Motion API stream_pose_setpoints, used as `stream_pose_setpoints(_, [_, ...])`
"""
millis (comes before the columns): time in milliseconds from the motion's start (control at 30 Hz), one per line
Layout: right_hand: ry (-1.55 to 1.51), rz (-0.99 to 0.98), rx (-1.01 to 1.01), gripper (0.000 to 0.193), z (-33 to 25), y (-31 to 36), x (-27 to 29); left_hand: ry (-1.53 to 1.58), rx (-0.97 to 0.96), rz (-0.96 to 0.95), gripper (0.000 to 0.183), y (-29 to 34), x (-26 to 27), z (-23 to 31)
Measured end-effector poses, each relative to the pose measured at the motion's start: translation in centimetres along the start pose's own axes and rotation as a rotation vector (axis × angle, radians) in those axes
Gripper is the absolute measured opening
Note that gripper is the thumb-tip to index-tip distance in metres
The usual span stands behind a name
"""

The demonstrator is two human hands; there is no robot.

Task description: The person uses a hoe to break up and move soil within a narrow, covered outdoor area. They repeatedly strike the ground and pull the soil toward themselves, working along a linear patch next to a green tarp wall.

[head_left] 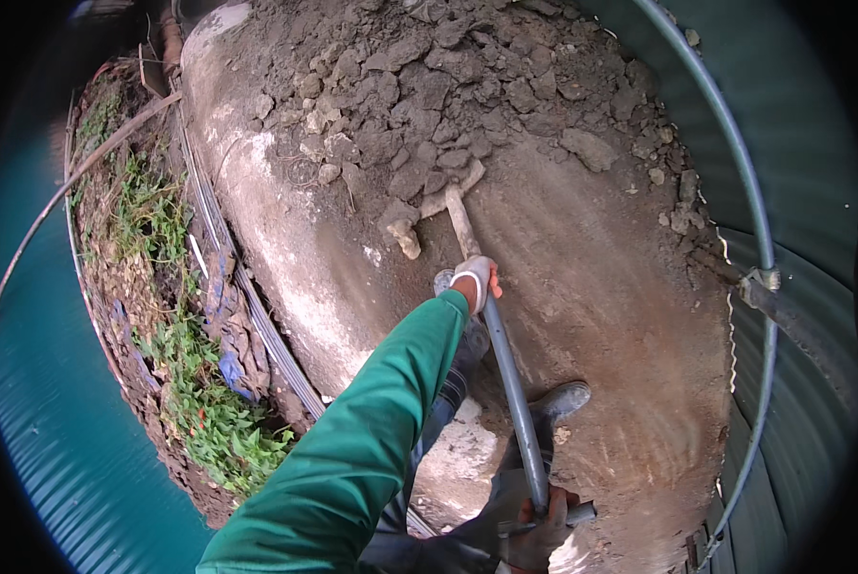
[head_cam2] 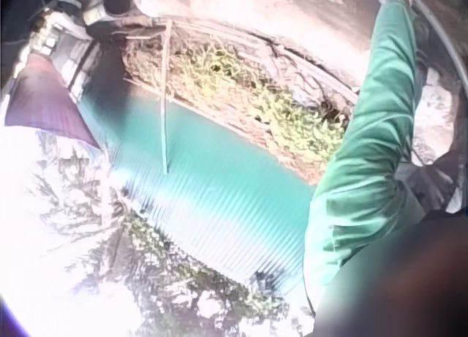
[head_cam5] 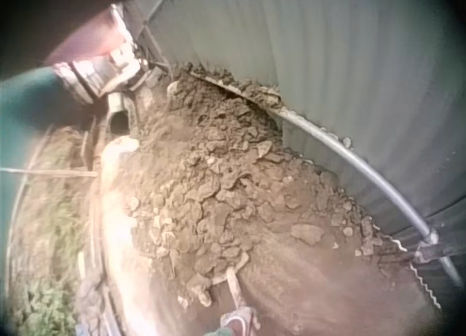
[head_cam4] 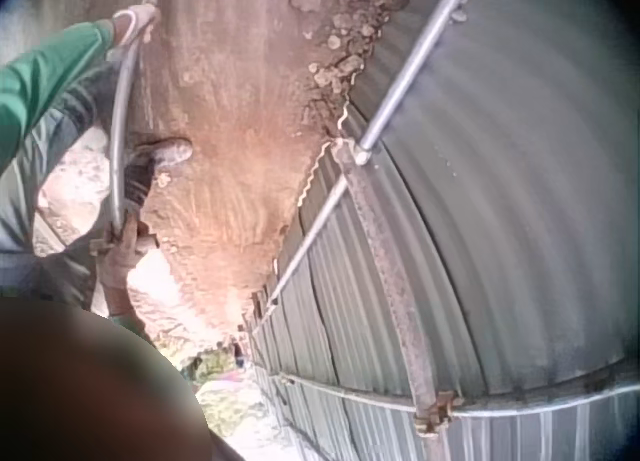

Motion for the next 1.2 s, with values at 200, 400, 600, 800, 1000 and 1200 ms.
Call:
stream_pose_setpoints(200, [-0.116, -0.067, 0.076, 0.024, 1.5, -13.2, -2.4, 0.094, -0.093, 0.02, 0.023, -5.3, -2.0, -3.4])
stream_pose_setpoints(400, [-0.118, -0.011, 0.056, 0.025, 3.1, -25.8, 1.0, 0.183, -0.001, 0.091, 0.021, -9.7, -4.4, -7.6])
stream_pose_setpoints(600, [-0.187, 0.088, 0.011, 0.025, 7.3, -26.6, 8.8, 0.132, -0.119, 0.149, 0.015, -3.0, -5.9, -14.8])
stream_pose_setpoints(800, [-0.234, 0.189, -0.013, 0.028, 12.2, -20.5, 23.2, 0.136, -0.024, 0.138, 0.014, 11.9, -9.5, -20.8])
stream_pose_setpoints(1000, [-0.202, 0.312, 0.142, 0.028, 6.5, -9.1, 40.2, 0.201, 0.135, 0.014, 0.018, 26.9, -16.7, -27.5])
stream_pose_setpoints(1200, [0.244, 0.39, 0.482, 0.029, -2.5, 5.1, 53.2, 0.425, 0.289, -0.211, 0.015, 40.0, -24.6, -32.9])
Point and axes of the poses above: each hand's wrist, its own y-axis away from the middle knuckle, its own x-axis out of the back of the hand, z = x × y, the point moved 1 cm from there along -y, towards the middle knuckle, and after that the axes turned 9 degrees about -x, right-handed, at the moved point
